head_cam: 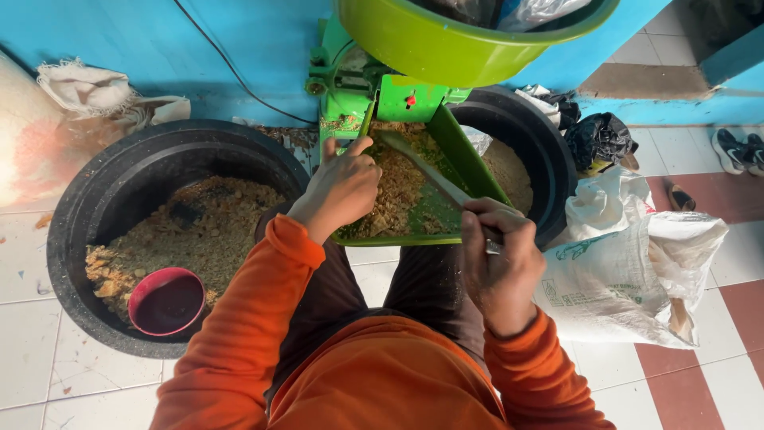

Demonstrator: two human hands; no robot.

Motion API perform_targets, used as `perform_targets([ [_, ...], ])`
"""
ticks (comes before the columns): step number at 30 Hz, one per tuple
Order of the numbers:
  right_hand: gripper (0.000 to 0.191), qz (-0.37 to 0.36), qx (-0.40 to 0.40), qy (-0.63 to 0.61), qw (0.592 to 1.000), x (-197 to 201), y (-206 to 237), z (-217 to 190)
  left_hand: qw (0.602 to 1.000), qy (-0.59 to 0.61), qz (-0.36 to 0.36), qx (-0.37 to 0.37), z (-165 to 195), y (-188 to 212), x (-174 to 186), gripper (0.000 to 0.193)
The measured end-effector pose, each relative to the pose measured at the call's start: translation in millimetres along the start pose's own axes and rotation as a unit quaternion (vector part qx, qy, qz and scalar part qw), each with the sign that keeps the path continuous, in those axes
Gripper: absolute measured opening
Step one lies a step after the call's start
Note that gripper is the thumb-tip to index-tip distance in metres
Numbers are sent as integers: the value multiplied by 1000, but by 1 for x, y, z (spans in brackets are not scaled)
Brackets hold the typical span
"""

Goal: The person sits on the floor in front of a green grinding machine and feeds dried cassava pieces from a green tray into the machine, using a metal rod to push the pieces in. Ground material collects in a large black basin, and the person occasionally scoops and spreads the ground material with a red scoop and a wooden paddle.

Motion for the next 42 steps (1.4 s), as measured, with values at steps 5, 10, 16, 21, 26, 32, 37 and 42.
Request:
perform_targets([
  [5,20,-25,-11,-11,1000,-13,4,1,1000,15,-13,8,-1,-2,0,27],
  [10,21,-13,11,7,1000,-18,5,8,999,35,17,-22,5,-3,4,42],
  [16,19,-31,-7,-11,999,3,-6,29,997,33,-44,-57,16,-3,1,47],
  [21,13,-9,-122,-83,989,80,-12,54,970,139,-34,-197,46,-1,2,39],
  [26,18,22,-188,-63,980,118,-13,55,956,-17,-131,-261,42,-18,-37,18],
  [32,21,77,-204,-79,973,130,-19,52,968,22,-9,-251,45,-64,-12,7],
  [37,17,100,-209,-88,969,167,-12,90,929,218,-62,-293,86,-49,-6,19],
  [42,41,98,-169,-74,978,213,15,157,941,-56,-217,-255,60,-51,-62,24],
])
Point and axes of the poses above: each hand's wrist, its own y-axis away from the middle knuckle, its own x-axis out of the back of the hand, z = x × y, the point moved 9 cm from there along -y, towards the middle knuckle, and after that the axes turned 13 degrees about z, right-handed, at the moved point
